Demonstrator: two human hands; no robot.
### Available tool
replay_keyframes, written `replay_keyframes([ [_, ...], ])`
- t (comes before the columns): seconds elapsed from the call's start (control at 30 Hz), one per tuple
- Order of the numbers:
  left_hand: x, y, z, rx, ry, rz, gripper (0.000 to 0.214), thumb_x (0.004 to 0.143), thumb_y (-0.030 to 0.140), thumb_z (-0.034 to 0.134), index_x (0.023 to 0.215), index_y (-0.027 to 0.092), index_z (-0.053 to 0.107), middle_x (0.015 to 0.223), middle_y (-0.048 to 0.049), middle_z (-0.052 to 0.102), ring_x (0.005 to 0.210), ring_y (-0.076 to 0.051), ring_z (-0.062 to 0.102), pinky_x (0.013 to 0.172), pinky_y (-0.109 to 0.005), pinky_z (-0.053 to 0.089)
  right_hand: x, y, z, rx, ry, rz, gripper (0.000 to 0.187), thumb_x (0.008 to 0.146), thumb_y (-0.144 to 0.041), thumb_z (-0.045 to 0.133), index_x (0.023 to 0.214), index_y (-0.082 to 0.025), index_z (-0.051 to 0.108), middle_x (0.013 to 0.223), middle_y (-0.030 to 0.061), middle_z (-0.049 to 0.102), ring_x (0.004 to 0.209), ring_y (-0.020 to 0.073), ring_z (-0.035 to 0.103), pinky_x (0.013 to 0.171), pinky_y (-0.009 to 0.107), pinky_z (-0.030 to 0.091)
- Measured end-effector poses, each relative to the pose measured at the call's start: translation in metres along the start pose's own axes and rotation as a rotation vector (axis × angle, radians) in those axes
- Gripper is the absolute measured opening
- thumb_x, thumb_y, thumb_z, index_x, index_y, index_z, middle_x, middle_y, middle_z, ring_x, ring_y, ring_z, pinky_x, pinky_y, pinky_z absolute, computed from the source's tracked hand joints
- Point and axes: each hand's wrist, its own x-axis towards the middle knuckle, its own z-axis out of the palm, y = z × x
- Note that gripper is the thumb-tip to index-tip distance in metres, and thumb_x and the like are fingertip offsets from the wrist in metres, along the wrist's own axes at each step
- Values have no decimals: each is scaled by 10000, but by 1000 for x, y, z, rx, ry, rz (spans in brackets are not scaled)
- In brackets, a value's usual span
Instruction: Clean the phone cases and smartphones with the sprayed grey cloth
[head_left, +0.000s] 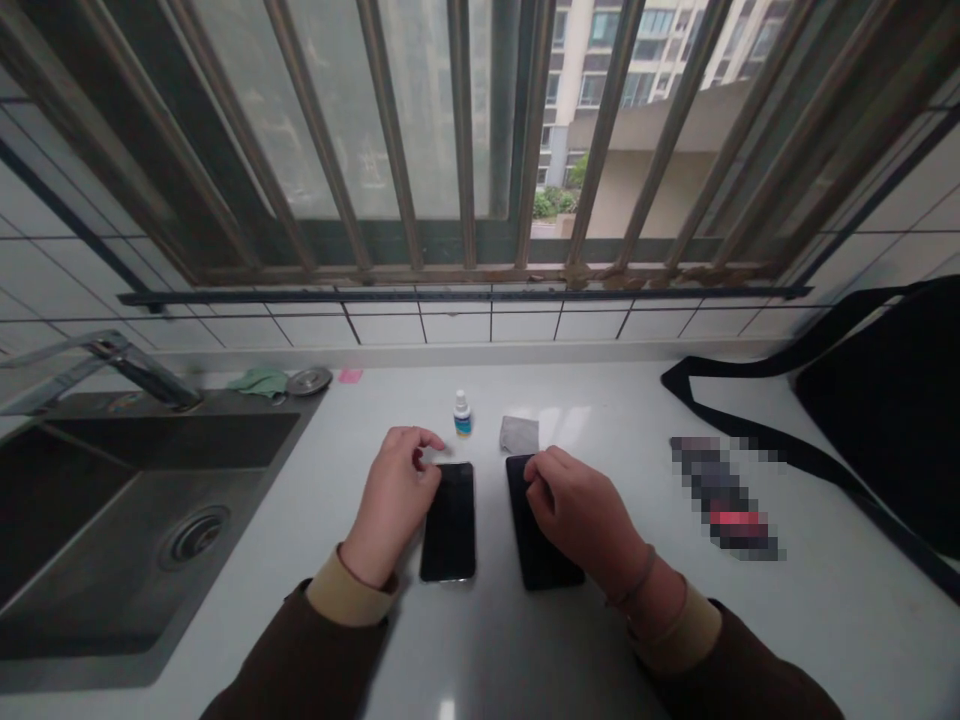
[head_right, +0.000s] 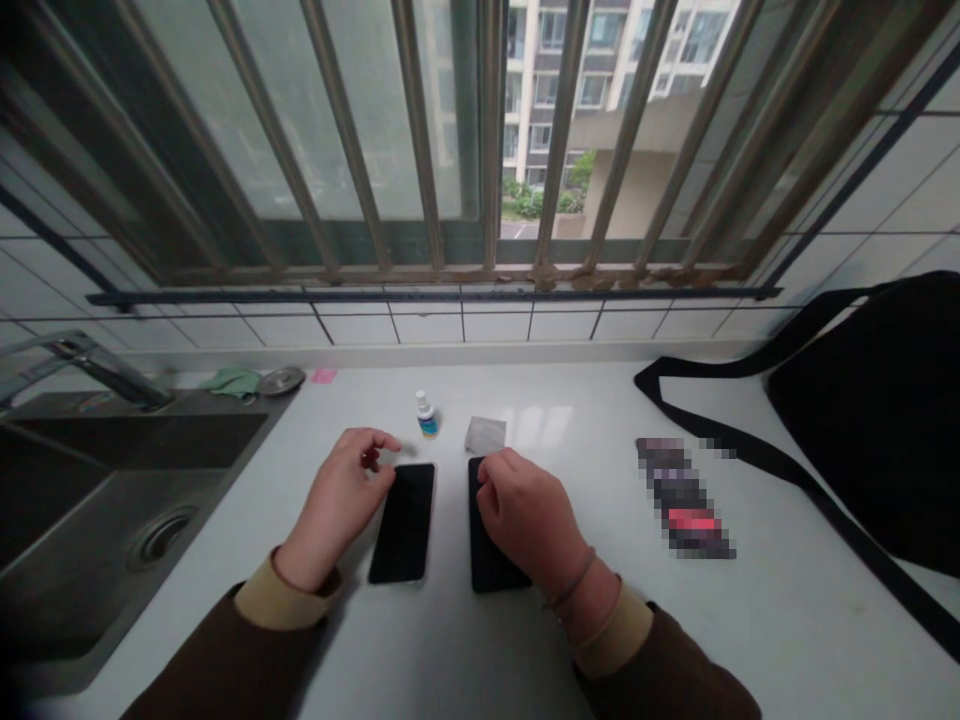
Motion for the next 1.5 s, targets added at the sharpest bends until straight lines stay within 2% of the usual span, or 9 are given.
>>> replay_keyframes([
  [0.17,-8,-8,-1,-383,-124,-142,209,649,116,595,823,229,620,761,33,535,663,-162,500,623,-271,387,-3,3,8,112,-49,-94,161,958,-136,511,980,-222,644,933,29,684,795,184,636,727,307,434],
  [0.3,-3,-22,2,-577,-55,-193,203,613,144,618,789,228,562,739,54,487,643,-133,437,610,-247,331,-2,10,7,157,-6,-61,168,957,-138,505,970,-224,648,923,31,696,776,179,629,734,305,448],
  [0.4,1,-31,6,-599,42,-199,174,630,184,615,777,229,535,794,38,507,715,-140,486,662,-245,367,1,17,8,156,54,16,162,955,-156,505,948,-223,653,921,42,711,793,191,639,747,313,456],
  [0.53,4,-37,10,-614,164,-250,173,633,220,630,777,226,535,787,41,502,712,-136,487,657,-240,360,5,30,11,152,130,164,165,945,-178,506,925,-218,665,904,46,726,800,202,654,754,317,457],
  [0.7,5,-39,10,-615,215,-292,174,620,220,638,774,219,557,762,44,522,701,-133,503,658,-239,376,8,40,16,168,139,299,170,954,-220,516,966,-220,686,897,39,745,748,194,649,712,310,437],
  [1.1,5,-39,11,-555,156,-298,214,582,203,621,793,216,588,766,40,550,701,-140,530,652,-247,364,10,44,19,148,134,281,197,965,-223,516,1004,-213,709,933,54,763,805,209,680,759,325,456],
  [1.5,4,-38,7,-576,256,-330,181,581,175,596,751,221,553,721,52,491,641,-129,445,590,-244,303,9,44,17,153,151,267,205,984,-230,510,1012,-219,712,967,56,783,811,209,695,765,323,463],
])
